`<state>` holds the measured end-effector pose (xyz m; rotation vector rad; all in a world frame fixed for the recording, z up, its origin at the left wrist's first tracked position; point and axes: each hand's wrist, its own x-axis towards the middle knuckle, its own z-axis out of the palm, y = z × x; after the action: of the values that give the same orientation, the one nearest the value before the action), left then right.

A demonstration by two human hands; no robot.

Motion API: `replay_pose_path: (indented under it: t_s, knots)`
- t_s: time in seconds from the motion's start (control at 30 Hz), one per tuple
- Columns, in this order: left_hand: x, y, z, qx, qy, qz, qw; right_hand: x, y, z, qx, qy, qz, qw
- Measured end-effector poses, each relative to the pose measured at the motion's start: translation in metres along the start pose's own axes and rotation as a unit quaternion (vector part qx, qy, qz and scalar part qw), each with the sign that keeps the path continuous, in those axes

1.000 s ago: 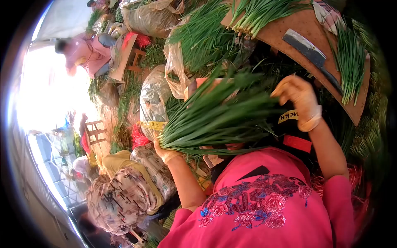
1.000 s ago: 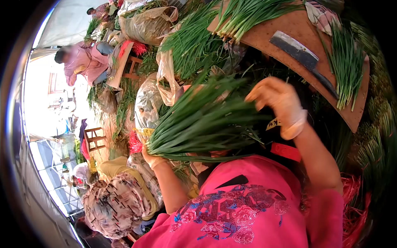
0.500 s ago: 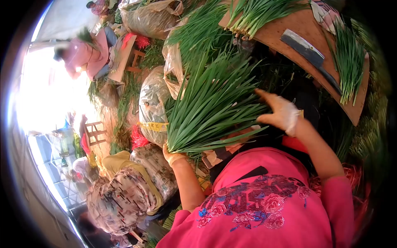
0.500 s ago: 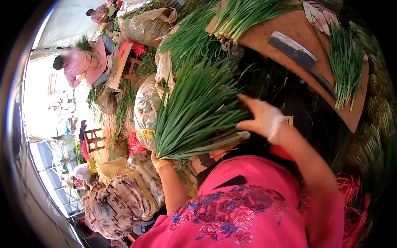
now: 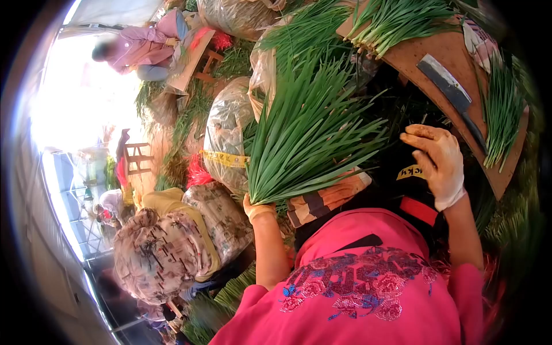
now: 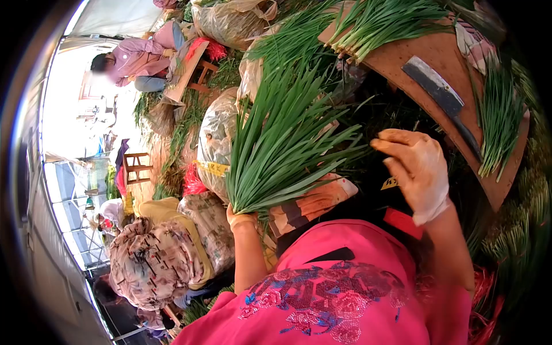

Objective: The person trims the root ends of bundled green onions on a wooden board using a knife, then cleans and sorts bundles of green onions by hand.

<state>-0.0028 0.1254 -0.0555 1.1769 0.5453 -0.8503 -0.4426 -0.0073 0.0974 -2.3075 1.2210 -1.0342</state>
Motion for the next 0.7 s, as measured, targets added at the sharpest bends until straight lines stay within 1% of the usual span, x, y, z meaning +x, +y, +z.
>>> replay_pose_path:
  t_s: [0.03,0.1,0.13,0.17,0.2,0.23,0.27,0.33,0.4,0.43,0.47,0.5,0.53,0.57,0.6,0.63,0.67,0.7]
  knots:
    - [-0.002,0.0,-0.001,0.008,0.009,0.011,1.0,0.01,-0.016,0.0,0.041,0.025,-0.032,0.998]
    - [-0.005,0.003,-0.002,0.029,0.024,0.032,0.999,0.029,-0.036,0.009,0.12,-0.002,-0.064,0.991]
    - [-0.005,0.006,-0.002,0.026,0.01,0.031,0.999,0.03,-0.036,0.029,0.122,0.01,-0.094,0.988]
    - [-0.004,0.008,-0.003,0.023,-0.005,0.029,0.999,0.028,-0.034,0.042,0.05,-0.064,-0.11,0.991]
    - [-0.004,0.009,-0.002,0.019,-0.021,0.026,0.999,0.04,-0.044,0.052,-0.154,-0.356,-0.072,0.919]
    - [-0.004,0.009,-0.002,0.011,-0.024,0.029,0.999,0.056,-0.054,0.054,-0.19,-0.542,-0.054,0.817]
    - [-0.006,0.009,-0.001,0.003,-0.026,0.032,0.999,0.051,-0.047,0.077,-0.19,-0.587,-0.019,0.787]
    - [-0.01,0.009,-0.001,-0.004,-0.027,0.037,0.999,0.053,-0.044,0.093,-0.17,-0.588,0.04,0.79]
    - [-0.012,0.011,-0.001,0.001,-0.027,0.042,0.999,0.042,-0.035,0.116,-0.143,-0.529,-0.003,0.837]
    - [-0.013,0.011,0.0,0.003,-0.023,0.046,0.999,0.026,-0.022,0.132,-0.122,-0.462,-0.072,0.875]
    - [-0.013,0.012,0.002,0.004,-0.021,0.05,0.999,0.025,-0.026,0.131,-0.101,-0.389,-0.14,0.905]
    - [-0.013,0.013,0.004,0.006,-0.019,0.054,0.998,0.026,-0.032,0.13,0.077,-0.412,0.042,0.907]
    - [-0.014,0.014,0.006,0.001,-0.027,0.051,0.998,0.026,-0.041,0.129,0.249,-0.409,0.222,0.849]
    - [-0.011,0.015,0.006,0.002,-0.035,0.046,0.998,0.028,-0.052,0.122,0.404,-0.381,0.386,0.736]
    - [-0.007,0.016,0.004,0.004,-0.043,0.041,0.998,0.021,-0.052,0.116,0.44,-0.359,0.264,0.779]
    - [-0.003,0.017,0.002,0.006,-0.05,0.034,0.998,0.024,-0.059,0.082,0.5,-0.403,0.251,0.724]
    - [0.001,0.016,0.002,-0.004,-0.046,0.031,0.998,0.023,-0.058,0.049,0.579,-0.406,0.184,0.683]
    - [0.006,0.015,0.002,-0.016,-0.042,0.028,0.999,0.022,-0.055,0.023,0.642,-0.382,0.147,0.649]
